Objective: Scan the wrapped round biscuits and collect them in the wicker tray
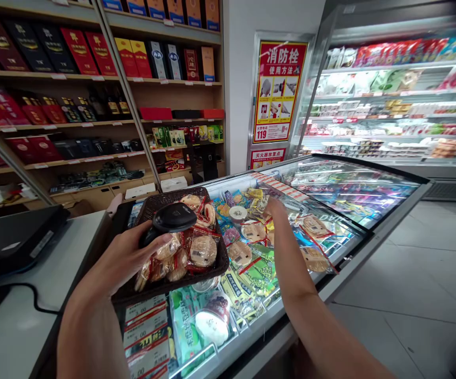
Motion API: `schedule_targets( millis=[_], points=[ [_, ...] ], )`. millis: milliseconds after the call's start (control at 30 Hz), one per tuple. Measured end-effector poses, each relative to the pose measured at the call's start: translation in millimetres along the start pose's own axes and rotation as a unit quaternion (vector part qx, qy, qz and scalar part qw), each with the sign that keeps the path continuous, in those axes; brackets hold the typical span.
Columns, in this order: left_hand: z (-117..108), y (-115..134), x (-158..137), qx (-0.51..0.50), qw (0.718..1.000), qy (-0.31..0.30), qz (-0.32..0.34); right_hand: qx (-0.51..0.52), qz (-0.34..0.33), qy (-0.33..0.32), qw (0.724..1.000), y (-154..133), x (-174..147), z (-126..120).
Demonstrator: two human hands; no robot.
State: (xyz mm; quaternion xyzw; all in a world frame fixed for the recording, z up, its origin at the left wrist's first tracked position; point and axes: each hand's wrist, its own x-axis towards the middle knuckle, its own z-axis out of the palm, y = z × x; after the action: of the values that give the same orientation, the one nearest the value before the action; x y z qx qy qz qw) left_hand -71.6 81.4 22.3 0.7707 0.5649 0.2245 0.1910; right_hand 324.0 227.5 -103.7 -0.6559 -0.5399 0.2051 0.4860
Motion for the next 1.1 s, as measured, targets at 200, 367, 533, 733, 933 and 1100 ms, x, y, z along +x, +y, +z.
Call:
schedule_targets(
  millis=[200, 367, 533, 733, 933, 1100],
  points=[
    [5, -5, -2, -0.013, 1.0, 0.001, 0.02, -0.005, -0.045, -0.06, 0.997, -58, -16, 17],
    [2, -5, -8, -0.034, 0.997, 0.063, 0.039, 0.177, -0.085, -0.228, 0.954, -115, -60, 33],
    [0, -3, -13, -0.053, 0.996, 0.065, 0.033, 0.227, -0.118, -0.277, 0.926, -131, -83, 50],
    [-6, -5, -18, -0.048, 0.997, 0.051, 0.039, 0.187, -0.174, -0.247, 0.935, -132, -83, 63],
    [-13, -12, -21, -0.022, 0.999, -0.021, 0.044, 0.226, -0.074, -0.146, 0.96, -135, -82, 55],
    [-12, -8, -22, -0.013, 0.999, 0.001, 0.037, 0.254, -0.07, -0.173, 0.949, -138, -82, 51]
  ],
)
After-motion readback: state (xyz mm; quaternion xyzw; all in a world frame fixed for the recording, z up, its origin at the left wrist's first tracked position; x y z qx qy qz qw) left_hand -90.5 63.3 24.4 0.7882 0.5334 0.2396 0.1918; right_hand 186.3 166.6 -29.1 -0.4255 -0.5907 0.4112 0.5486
